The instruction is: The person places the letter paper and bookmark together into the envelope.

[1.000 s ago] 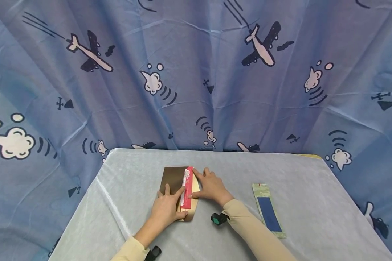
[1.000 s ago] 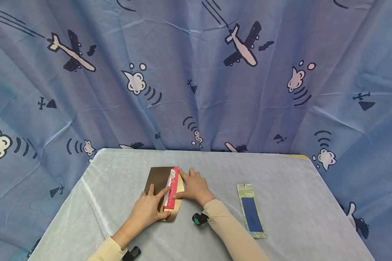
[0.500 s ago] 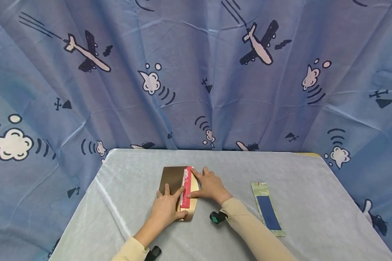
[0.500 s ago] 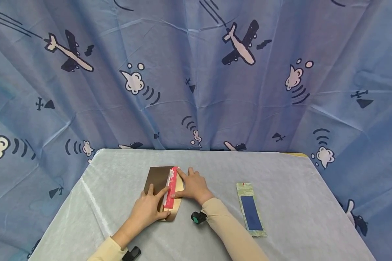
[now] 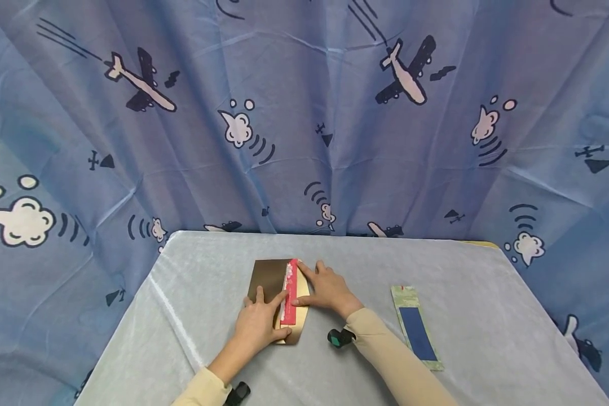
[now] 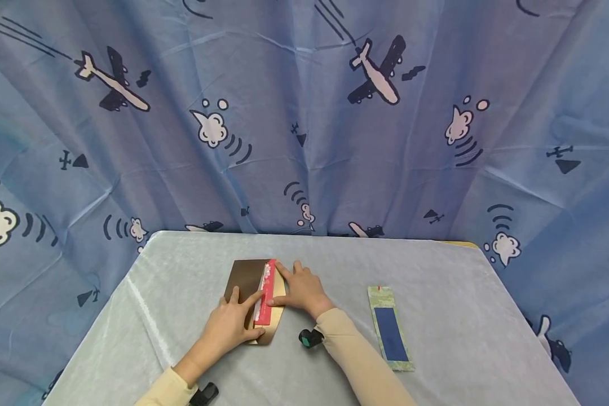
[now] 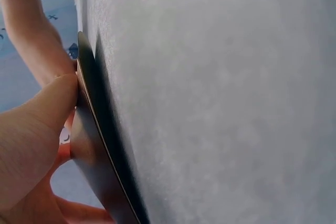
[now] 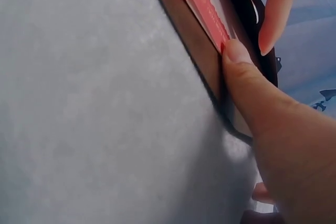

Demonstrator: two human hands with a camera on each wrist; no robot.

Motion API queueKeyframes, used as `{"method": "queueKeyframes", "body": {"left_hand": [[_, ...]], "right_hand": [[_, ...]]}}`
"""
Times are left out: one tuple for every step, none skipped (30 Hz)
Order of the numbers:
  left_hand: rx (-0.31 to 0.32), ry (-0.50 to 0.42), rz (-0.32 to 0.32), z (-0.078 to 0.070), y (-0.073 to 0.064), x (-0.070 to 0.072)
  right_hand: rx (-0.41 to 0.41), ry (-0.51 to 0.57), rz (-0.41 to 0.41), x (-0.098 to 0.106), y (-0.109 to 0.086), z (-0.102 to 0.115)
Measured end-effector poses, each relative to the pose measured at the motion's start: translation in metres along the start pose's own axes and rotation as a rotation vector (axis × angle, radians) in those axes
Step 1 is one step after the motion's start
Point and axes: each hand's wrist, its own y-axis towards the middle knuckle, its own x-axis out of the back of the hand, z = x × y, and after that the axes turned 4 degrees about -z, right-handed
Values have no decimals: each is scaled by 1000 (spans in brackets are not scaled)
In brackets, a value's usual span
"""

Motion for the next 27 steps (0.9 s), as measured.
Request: {"method": "queueKeyframes", "body": {"left_hand": [[0,0,5,0,0,0],[-1,0,7,0,-1,0],[0,-2,12,0,-1,0],[0,-2,12,0,-1,0],[0,-2,10,0,-1,0],[1,-2,7,1,-1,0],[1,-2,5,1,0,0],[1,-3,1,1,0,0],[1,-2,1,1,0,0],[2,0,1,1,0,0],[2,1,3,1,0,0],[2,2,5,1,0,0],[2,2,9,1,0,0],[1,2,11,0,-1,0],[0,3,12,1,-1,0],[0,3,13,0,-1,0],[0,2,10,1,0,1],[-1,1,9,1,0,1],[-1,1,7,1,0,1],[0,1,4,1,0,1],[1,1,4,1,0,1],[3,1,6,0,0,1],[3,0,8,0,0,1],[4,-1,13,0,0,1],[5,-1,15,0,0,0],[7,-2,19,0,0,0],[8,-3,22,0,0,0]], "right_hand": [[2,5,7,0,0,-1],[4,11,8,-1,0,-2],[5,15,13,-1,-1,-3],[8,23,16,-1,0,-4],[11,28,14,-1,0,-4],[15,33,13,-1,0,-5],[19,41,11,0,0,-6],[21,48,11,0,0,-6],[24,55,15,1,0,-7],[27,61,18,1,0,-7],[28,66,22,2,0,-7],[29,73,27,2,0,-8],[30,76,32,2,0,-8],[31,80,37,2,0,-9],[32,85,39,2,0,-9],[33,87,39,2,0,-9],[35,88,40,2,0,-9],[39,86,40,2,0,-10],[44,82,39,2,0,-10],[49,79,38,2,0,-10],[55,74,36,2,0,-10],[60,68,34,1,0,-9],[64,63,31,1,0,-9],[66,56,27,0,0,-9],[66,51,24,-1,0,-9],[64,48,20,-2,0,-8],[64,47,15,-3,0,-8]]}}
